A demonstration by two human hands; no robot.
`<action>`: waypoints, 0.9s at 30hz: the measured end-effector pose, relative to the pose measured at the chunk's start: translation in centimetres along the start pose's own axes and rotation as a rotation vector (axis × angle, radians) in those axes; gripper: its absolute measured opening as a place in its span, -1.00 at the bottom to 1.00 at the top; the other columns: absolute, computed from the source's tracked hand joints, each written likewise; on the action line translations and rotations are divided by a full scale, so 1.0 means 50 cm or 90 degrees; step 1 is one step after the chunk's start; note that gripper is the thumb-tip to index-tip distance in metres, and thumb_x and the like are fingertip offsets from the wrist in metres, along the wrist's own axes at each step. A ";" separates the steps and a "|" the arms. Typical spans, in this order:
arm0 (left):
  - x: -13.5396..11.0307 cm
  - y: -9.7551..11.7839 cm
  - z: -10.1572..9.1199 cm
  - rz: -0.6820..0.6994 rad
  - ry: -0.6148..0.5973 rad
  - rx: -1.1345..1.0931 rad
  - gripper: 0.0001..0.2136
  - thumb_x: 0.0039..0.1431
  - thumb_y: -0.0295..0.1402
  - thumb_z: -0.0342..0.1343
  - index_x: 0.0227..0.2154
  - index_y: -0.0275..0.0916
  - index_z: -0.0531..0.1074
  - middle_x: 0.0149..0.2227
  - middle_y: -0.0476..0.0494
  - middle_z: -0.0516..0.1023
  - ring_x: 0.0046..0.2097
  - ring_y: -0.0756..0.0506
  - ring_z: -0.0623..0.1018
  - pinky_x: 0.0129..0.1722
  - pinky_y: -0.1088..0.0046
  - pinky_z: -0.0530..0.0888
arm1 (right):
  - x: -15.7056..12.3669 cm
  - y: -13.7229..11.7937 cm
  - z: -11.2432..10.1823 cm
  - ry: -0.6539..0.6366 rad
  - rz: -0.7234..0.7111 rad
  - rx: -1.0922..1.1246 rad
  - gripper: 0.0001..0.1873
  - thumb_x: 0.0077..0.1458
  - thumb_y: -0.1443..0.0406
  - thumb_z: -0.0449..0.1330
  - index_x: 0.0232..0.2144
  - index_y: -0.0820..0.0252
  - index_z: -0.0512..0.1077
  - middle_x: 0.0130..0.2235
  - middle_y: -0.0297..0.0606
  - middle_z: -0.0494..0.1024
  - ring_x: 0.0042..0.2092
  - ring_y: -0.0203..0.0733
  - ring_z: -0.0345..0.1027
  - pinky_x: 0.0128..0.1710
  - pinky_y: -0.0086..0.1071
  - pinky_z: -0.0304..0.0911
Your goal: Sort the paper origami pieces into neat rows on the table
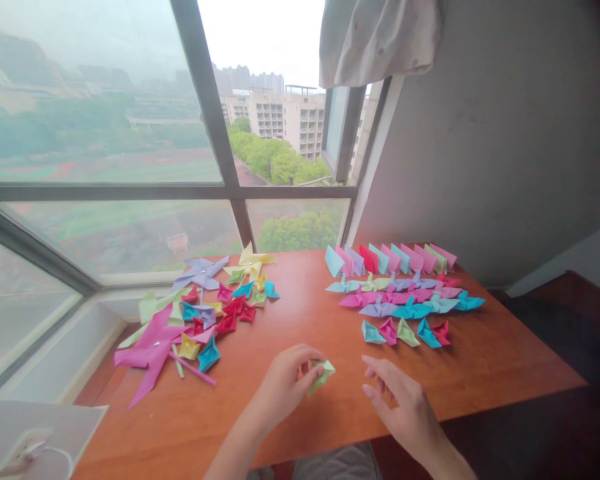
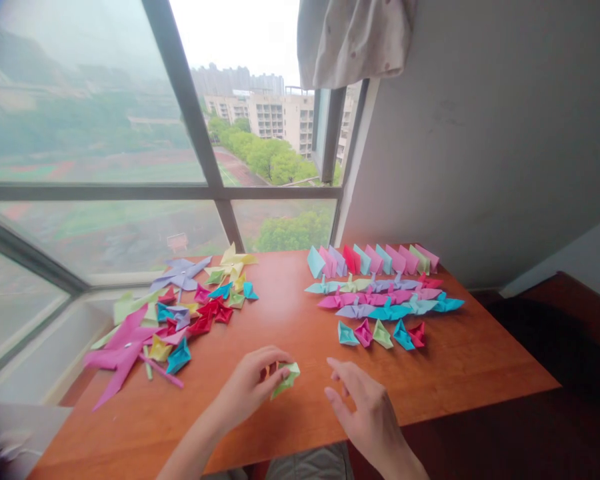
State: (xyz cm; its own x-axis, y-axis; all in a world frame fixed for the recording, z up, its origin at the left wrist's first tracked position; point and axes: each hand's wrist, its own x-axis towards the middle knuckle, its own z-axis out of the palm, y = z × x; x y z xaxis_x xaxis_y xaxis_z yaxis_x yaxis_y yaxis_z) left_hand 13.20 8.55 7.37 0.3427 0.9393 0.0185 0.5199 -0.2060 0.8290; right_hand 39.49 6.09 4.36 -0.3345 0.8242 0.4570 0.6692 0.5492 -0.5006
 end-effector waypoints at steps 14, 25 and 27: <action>0.077 -0.011 0.076 -0.002 0.020 0.089 -0.75 0.23 -0.40 -0.02 -0.11 -0.24 0.50 -0.22 -0.15 0.62 -0.33 -0.04 0.52 -0.27 0.45 0.45 | -0.053 0.114 -0.111 0.121 0.029 -0.175 -0.85 0.25 0.28 0.12 -0.24 0.12 0.50 -0.27 -0.23 0.60 -0.25 -0.22 0.51 -0.16 -0.39 0.36; 0.180 0.059 0.225 0.062 -0.063 0.263 -0.77 0.26 -0.27 0.05 -0.05 -0.11 0.42 -0.17 -0.15 0.57 -0.13 -0.13 0.56 -0.18 0.43 0.42 | -0.108 0.375 -0.180 0.139 0.356 -0.423 -0.67 0.17 0.09 0.05 -0.23 0.10 0.53 -0.25 -0.23 0.63 -0.41 -0.17 0.42 -0.51 -0.37 0.11; 0.192 0.063 0.235 0.060 -0.072 0.284 -0.81 0.27 -0.29 0.03 -0.09 -0.11 0.43 -0.19 -0.16 0.56 -0.15 -0.13 0.57 -0.19 0.43 0.43 | -0.105 0.381 -0.170 0.140 0.361 -0.398 -0.67 0.17 0.09 0.05 -0.23 0.09 0.53 -0.22 -0.23 0.63 -0.39 -0.18 0.43 -0.50 -0.37 0.13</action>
State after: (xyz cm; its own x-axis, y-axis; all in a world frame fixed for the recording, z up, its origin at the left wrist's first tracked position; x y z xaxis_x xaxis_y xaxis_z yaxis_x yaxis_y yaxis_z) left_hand 27.32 13.69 3.59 0.4742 0.8804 0.0007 0.7596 -0.4095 0.5052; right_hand 59.64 11.02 -1.31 0.2519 0.8691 0.4257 0.9590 -0.1652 -0.2301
